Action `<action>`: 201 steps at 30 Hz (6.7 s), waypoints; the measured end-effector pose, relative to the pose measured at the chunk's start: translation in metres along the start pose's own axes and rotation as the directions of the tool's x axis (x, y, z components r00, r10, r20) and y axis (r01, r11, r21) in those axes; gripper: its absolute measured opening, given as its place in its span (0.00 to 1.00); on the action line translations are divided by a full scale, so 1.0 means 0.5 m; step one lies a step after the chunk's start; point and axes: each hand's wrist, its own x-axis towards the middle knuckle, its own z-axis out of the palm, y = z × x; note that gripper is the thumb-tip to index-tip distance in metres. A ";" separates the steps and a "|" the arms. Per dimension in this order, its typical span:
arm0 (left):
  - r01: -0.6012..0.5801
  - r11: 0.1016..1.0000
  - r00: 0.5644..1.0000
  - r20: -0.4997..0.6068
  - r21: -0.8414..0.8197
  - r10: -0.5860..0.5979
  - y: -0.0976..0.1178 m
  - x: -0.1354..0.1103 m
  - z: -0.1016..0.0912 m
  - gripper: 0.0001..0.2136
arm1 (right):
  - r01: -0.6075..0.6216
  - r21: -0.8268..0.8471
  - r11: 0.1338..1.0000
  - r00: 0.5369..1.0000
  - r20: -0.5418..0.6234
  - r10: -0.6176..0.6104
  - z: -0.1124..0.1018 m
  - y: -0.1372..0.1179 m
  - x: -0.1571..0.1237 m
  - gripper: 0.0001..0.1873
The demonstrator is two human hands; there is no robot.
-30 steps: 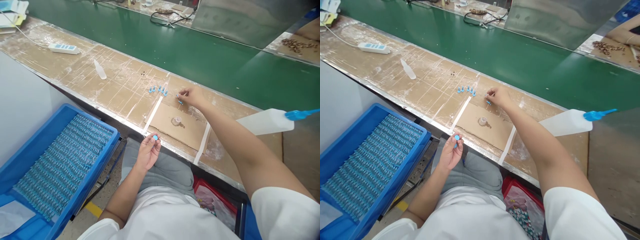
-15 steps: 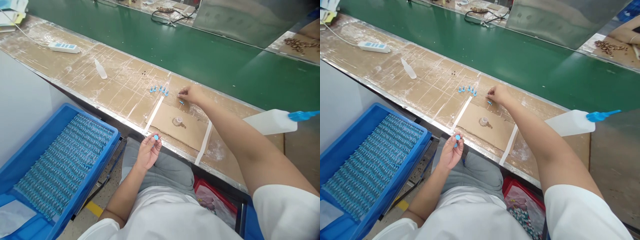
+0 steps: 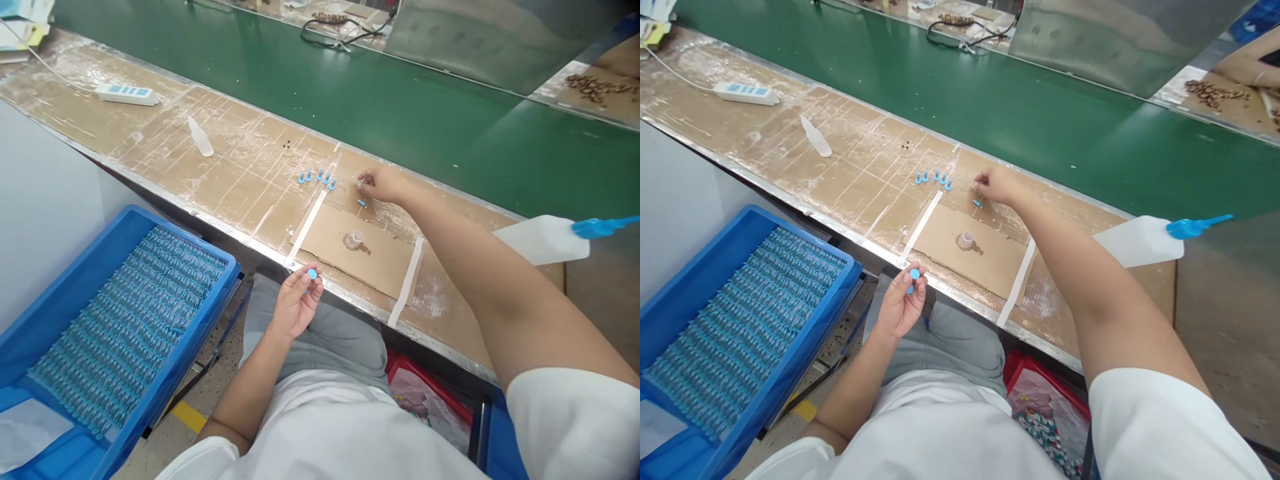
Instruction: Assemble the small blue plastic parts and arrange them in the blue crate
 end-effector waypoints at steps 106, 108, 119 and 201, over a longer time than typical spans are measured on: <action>-0.094 0.985 0.994 -0.049 0.142 0.102 -0.057 -0.050 0.083 0.16 | 0.367 0.590 0.719 0.740 -0.654 0.159 0.090 -0.334 -0.544 0.12; -0.093 0.987 0.993 -0.057 0.131 0.102 -0.057 -0.049 0.083 0.15 | 0.373 0.568 0.734 0.730 -0.668 0.146 0.090 -0.334 -0.544 0.12; -0.116 0.989 0.992 -0.036 0.095 0.120 -0.054 -0.048 0.079 0.16 | 0.427 0.524 0.737 0.702 -0.706 0.095 0.092 -0.335 -0.542 0.14; 0.079 0.989 0.962 0.252 0.129 -0.109 -0.030 -0.077 0.079 0.31 | 0.180 0.982 0.066 0.981 -0.184 0.061 0.052 -0.372 -0.545 0.21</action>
